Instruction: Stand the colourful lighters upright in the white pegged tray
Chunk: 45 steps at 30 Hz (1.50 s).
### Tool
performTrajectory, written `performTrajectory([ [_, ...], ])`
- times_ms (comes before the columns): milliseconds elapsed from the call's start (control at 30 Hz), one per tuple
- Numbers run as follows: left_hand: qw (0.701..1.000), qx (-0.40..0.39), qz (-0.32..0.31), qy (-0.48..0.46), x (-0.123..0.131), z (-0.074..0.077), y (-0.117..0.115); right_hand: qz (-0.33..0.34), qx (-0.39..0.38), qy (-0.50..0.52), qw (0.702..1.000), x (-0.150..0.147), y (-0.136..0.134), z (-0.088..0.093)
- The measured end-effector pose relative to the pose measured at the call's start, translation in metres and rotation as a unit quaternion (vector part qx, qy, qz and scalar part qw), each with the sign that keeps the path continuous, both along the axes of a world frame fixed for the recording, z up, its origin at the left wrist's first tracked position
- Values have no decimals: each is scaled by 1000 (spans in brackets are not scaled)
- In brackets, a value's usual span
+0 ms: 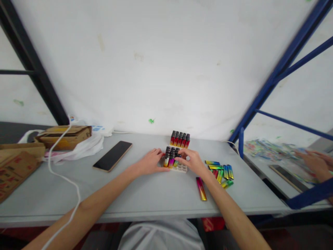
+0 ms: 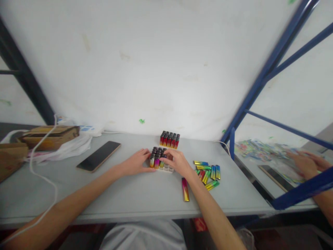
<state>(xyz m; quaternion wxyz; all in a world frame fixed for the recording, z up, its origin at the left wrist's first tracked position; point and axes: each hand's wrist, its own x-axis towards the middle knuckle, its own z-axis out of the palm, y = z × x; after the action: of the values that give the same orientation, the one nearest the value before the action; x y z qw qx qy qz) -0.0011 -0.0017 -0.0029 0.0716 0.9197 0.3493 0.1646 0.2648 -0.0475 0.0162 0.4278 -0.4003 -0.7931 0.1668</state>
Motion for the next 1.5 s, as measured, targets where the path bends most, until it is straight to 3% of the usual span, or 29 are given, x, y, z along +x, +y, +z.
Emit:
performTrajectory([
  [367,1000,10,-3,-6,-1,-2,1,0,-38,-17,999,3,-1,3],
  [567,1000,7,-3,-1,-1,-1,1,-53,-39,-95,993,10,-2,12],
  [700,1000,4,-4,-6,-1,-4,4,-83,-65,-111,988,37,-4,32],
  [833,1000,0,-1,1,1,-2,3,-50,-131,-188,972,78,-23,47],
  [1000,1000,-6,-1,6,1,2,0,-19,-172,-261,950,123,-61,38],
  [1133,1000,-3,3,5,1,0,2,-26,-196,-296,935,127,-68,24],
  [1300,1000,7,-4,-14,0,-4,4,-38,-152,-207,966,109,-47,19],
  [1500,1000,4,-2,-16,0,-4,4,-113,-90,-50,988,87,-16,32],
])
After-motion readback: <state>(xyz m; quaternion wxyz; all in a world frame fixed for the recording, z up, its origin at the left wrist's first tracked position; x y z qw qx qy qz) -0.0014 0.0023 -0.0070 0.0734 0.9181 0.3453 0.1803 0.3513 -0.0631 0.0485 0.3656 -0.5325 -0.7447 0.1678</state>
